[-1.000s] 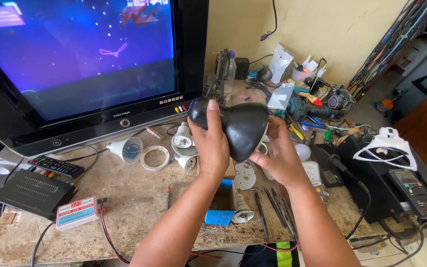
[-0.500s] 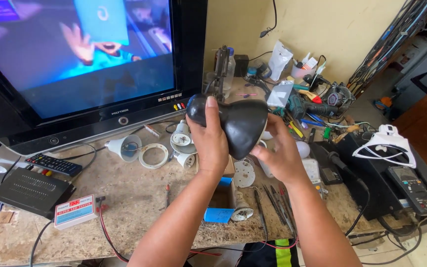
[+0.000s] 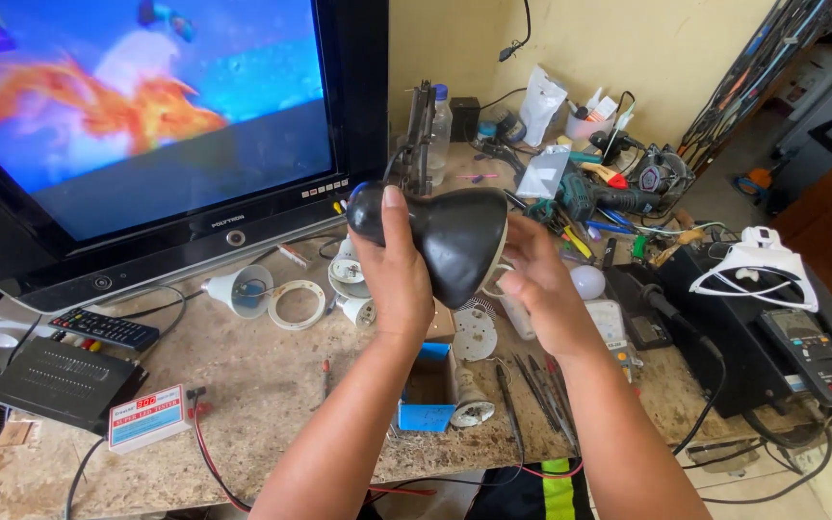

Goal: Testing and soldering LED components onto a circuit board at a repair station.

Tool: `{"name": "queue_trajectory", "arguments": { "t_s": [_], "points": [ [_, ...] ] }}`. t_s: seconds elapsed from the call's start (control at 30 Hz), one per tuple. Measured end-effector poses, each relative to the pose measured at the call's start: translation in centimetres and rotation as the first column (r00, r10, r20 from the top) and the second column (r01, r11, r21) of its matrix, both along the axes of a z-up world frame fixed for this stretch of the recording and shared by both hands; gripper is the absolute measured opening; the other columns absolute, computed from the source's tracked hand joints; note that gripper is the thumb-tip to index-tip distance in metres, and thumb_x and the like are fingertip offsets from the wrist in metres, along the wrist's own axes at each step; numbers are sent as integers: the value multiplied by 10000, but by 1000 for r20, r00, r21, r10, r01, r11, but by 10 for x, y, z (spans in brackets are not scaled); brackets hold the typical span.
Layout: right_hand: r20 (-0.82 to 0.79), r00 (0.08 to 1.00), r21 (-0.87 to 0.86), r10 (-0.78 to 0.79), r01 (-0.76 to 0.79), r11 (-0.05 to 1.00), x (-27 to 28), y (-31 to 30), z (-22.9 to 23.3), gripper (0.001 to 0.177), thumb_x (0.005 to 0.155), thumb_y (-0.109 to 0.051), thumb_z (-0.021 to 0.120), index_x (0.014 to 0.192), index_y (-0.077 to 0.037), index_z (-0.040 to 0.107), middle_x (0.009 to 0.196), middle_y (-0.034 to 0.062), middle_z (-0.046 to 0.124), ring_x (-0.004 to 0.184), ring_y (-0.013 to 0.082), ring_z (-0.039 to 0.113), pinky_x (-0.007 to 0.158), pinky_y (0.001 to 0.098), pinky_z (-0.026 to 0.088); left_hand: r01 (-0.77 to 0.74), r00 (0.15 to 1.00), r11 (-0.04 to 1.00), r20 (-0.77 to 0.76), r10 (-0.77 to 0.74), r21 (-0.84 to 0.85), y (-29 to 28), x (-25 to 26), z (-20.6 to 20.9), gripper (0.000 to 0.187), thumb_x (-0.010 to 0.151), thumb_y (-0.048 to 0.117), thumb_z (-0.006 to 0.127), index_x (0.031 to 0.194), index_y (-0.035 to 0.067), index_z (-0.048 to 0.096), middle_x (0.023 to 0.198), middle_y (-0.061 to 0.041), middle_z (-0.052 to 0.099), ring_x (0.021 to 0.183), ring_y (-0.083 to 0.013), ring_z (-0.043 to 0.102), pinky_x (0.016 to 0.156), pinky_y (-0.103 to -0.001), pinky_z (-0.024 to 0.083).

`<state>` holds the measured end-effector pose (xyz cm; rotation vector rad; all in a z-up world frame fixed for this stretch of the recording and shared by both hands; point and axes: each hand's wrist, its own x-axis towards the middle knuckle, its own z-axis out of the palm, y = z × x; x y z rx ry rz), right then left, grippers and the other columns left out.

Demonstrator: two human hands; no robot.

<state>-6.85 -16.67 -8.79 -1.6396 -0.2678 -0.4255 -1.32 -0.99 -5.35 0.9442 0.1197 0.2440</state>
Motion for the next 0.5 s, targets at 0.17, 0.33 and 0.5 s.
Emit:
{"name": "queue_trajectory", "arguments": {
  "t_s": [0.17,0.33,0.5],
  "points": [
    [42,993,233,-112,99,967,-7,-18,-12,633,957,-482,504,1483,-138,422,1421,108,557,1299,249,554,1119,473,384,5,1000,999,-16,-6,-52,2,4,-2,593,885,509,742,1288,123,542,999,-116,590,889,-237,638,807,-411,620],
    [-26,998,190,-65,69,979,-11,-17,-5,660,942,-473,497,1481,-102,410,1361,162,581,1245,311,586,1094,504,398,24,1000,998,11,-23,-66,0,3,-6,538,907,507,719,1243,122,550,985,-155,714,854,-222,691,771,-379,619],
    [-164,982,220,95,-58,974,5,-14,-12,764,902,-581,517,1475,-81,449,1170,183,658,1066,301,637,1006,446,433,35,999,995,13,-34,-90,-4,7,-11,490,921,493,707,1210,132,545,967,-163,752,841,-210,708,750,-357,617]
  ]
}}
